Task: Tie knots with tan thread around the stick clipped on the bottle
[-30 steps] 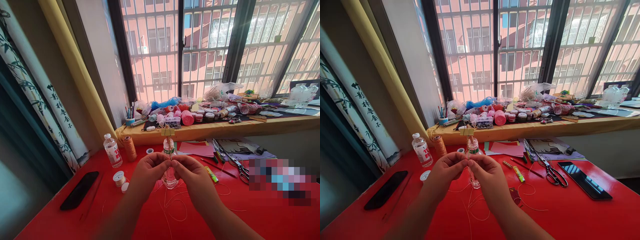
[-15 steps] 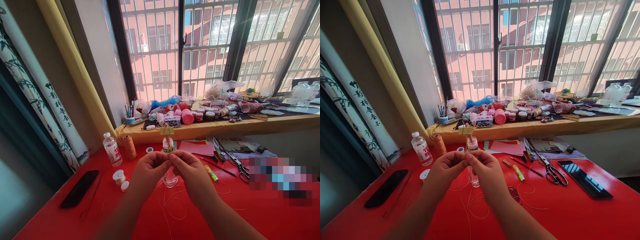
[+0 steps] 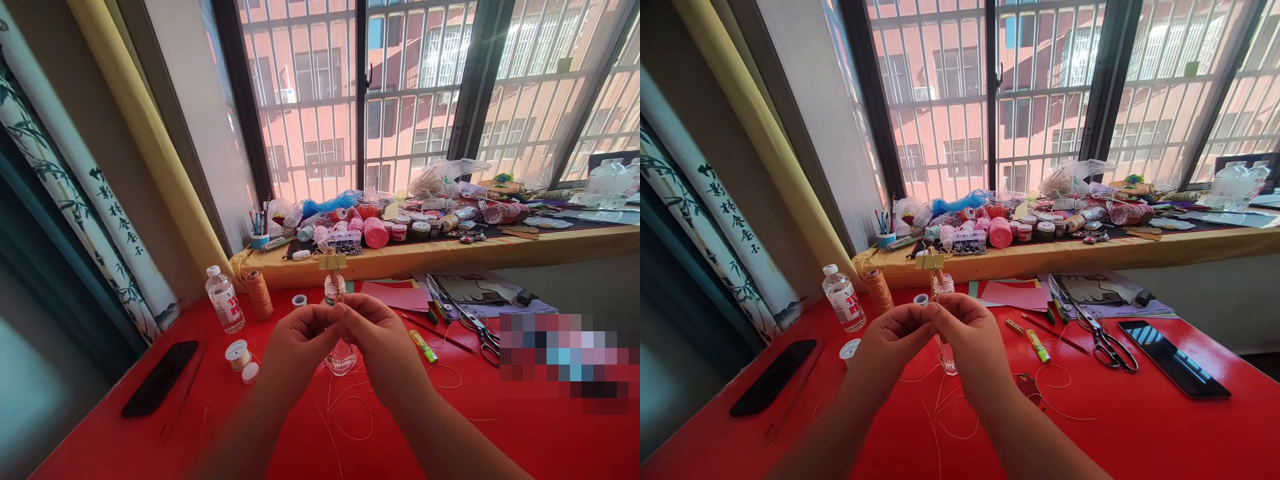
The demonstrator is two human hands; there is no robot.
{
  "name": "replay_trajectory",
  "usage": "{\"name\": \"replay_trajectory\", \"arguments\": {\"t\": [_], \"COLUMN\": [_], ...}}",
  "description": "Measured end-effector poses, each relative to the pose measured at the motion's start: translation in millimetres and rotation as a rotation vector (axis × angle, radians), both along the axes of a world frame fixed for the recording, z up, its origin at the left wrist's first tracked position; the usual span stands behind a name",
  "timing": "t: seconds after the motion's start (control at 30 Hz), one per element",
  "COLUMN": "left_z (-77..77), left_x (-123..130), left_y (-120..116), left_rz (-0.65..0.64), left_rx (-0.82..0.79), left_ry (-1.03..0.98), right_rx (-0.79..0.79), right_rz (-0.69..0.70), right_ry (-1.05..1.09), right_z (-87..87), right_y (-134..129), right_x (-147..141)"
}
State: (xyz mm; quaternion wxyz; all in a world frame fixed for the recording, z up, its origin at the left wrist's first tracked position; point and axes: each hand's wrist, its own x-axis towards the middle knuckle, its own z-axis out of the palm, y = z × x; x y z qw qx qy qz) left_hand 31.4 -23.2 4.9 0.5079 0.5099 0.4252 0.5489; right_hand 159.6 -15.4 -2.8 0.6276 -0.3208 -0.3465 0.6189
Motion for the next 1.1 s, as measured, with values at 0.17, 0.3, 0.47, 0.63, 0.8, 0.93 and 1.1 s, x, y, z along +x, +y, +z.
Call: {"name": "replay_trajectory", "arguments": {"t": [0.17,0.3,0.47,0.63,0.8,0.93,1.1], "left_z": [-2.3,-2.0,-2.9,-7.8,-7.5,-2.9,-0.4], "left_x": [-1,-2,-4,-10,-9,-4,-2], "left_y": [2,2,2,9,8,2,1], "left_rz": [0.01,0.01,0.007,-0.043,-0.079,-0.062,-0.031], "left_rx": [-0.01,-0.002,0.004,0.013,0.023,0.012,0.002], "left_ry": [-0.007,-0.007,0.002,0.033,0.009,-0.04,-0.036], "right_rx": [0.012,0.007,0.017,0.055,0.033,0.035,0.024], "right_rz": [-0.035,-0.059,-0.041,-0.004,-0.008,0.076,0.141], "right_ry": [0.043,0.033,0.017,0.006,0.017,0.059,0.053], "right_z": [-2.2,-4.7,-3.2,-1.2,0.3,-1.3,-7.1], "right_y": [2,3,1,0,-1,-2,0], "right_x": [0,0,3,7,5,5,10]}}
